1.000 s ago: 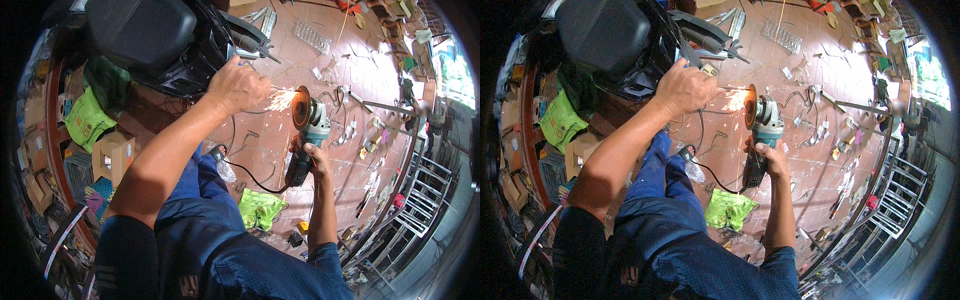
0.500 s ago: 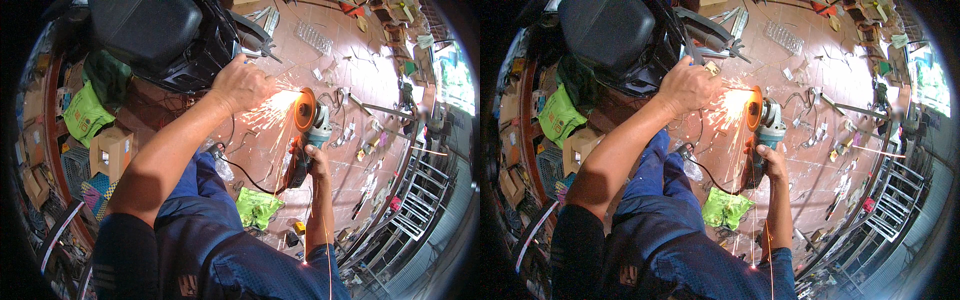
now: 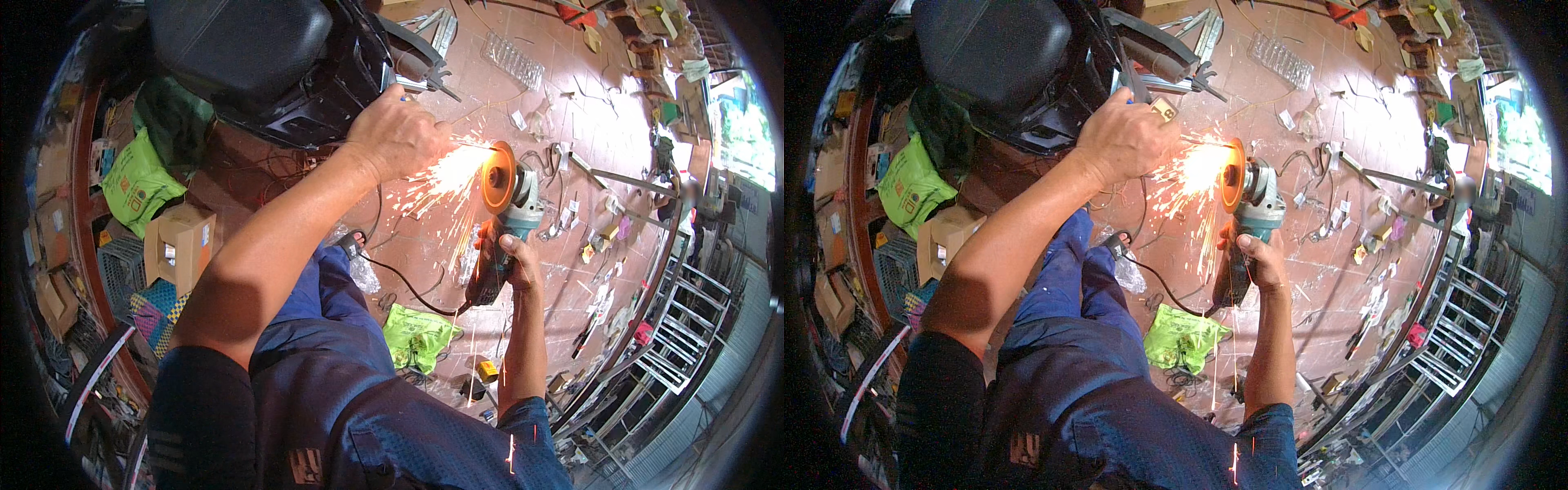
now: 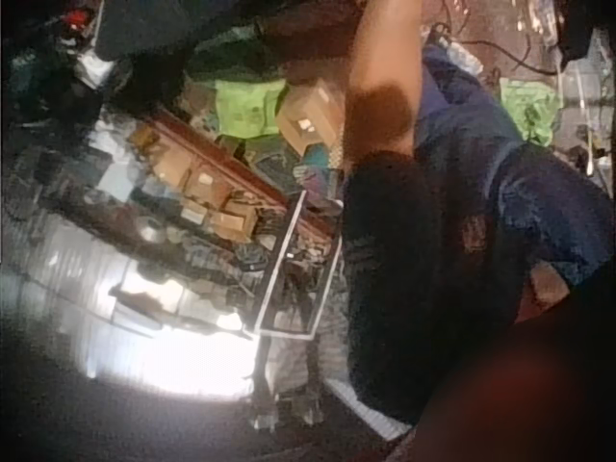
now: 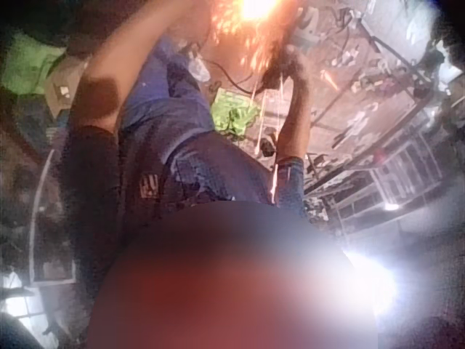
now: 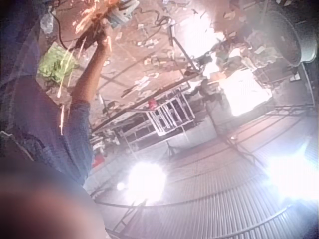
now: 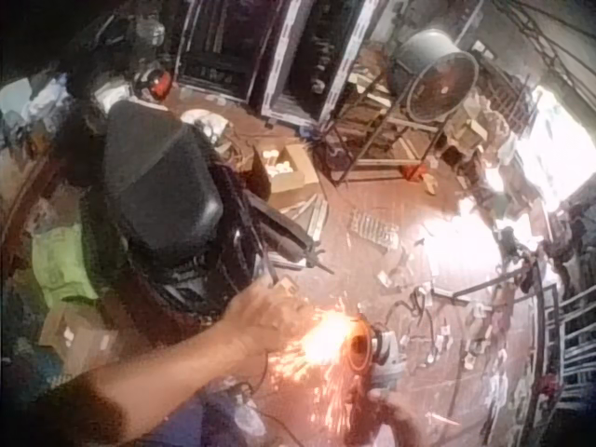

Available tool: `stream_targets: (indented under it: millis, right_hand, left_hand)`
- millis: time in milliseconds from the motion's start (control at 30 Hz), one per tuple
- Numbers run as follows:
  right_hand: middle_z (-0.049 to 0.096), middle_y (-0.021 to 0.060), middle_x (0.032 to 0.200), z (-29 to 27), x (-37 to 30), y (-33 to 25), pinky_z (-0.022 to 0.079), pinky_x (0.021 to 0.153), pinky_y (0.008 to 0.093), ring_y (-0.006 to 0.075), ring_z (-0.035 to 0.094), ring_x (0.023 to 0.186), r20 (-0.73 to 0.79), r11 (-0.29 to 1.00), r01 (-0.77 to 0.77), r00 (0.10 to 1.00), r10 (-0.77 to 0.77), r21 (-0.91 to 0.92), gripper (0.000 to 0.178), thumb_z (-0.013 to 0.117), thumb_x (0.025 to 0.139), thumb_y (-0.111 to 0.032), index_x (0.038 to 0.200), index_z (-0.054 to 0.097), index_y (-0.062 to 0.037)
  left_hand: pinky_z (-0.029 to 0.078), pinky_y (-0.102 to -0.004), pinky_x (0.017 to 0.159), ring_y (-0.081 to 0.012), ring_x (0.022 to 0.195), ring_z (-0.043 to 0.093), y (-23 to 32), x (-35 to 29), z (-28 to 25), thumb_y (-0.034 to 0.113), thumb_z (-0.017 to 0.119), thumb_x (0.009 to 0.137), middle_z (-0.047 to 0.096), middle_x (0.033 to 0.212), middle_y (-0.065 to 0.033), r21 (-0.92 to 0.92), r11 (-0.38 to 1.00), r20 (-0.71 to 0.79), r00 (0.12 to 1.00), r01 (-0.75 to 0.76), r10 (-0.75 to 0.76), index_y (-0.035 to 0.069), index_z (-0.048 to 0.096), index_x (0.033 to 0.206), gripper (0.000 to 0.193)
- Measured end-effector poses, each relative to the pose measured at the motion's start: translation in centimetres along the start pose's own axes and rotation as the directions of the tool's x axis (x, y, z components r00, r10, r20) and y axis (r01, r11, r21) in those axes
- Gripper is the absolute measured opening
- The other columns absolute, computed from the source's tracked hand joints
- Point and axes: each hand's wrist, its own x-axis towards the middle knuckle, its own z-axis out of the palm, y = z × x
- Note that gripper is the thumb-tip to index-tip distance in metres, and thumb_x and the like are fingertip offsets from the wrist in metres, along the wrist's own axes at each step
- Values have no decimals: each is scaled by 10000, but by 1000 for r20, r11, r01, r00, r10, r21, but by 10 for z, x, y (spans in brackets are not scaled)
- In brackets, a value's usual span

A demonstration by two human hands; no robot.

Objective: The person assembles a rectangular metal frame by hand, using a marker to mark positions and a hammer to tap joints into place. They also use an angle grinder to smooth edges on a metal rod, producing sparks, and then reposition the frame for further assembly.

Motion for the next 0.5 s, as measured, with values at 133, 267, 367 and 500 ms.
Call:
stream_targets:
  millis: [133,267,367,500]
  right_hand:
    - [699,158,1027,-8,3,1,608,776,384,257,721,878,46,999,-31,998,33,-30,746,816,716,-452,1232,583,34]
    - [696,155,1019,-7,-1,3,612,772,377,259,723,872,42,999,-35,998,36,-17,741,813,718,-447,1222,580,44]
    - [693,153,1017,-4,-1,-3,613,753,378,259,723,861,40,998,-49,998,50,-31,751,813,718,-440,1244,565,34]
    - [689,147,1019,-13,3,1,610,774,384,259,715,864,100,999,-49,994,50,-21,755,812,728,-421,1287,550,13]
  left_hand:
    - [425,-405,727,-224,690,691,-1,-1,4,258,629,893,664,667,-31,-20,1000,15,1000,17,-16,165,634,779,147]
    - [450,-417,754,-227,684,712,0,0,2,264,614,919,704,684,-52,-20,1000,19,1000,14,-13,169,669,783,176]
    - [420,-401,731,-228,688,691,0,0,4,284,639,897,662,666,-32,-26,999,-9,1000,27,-27,168,627,759,181]
    - [419,-398,732,-227,694,692,1,-1,2,280,636,888,666,671,-37,-35,999,-7,1000,21,-22,167,622,739,187]
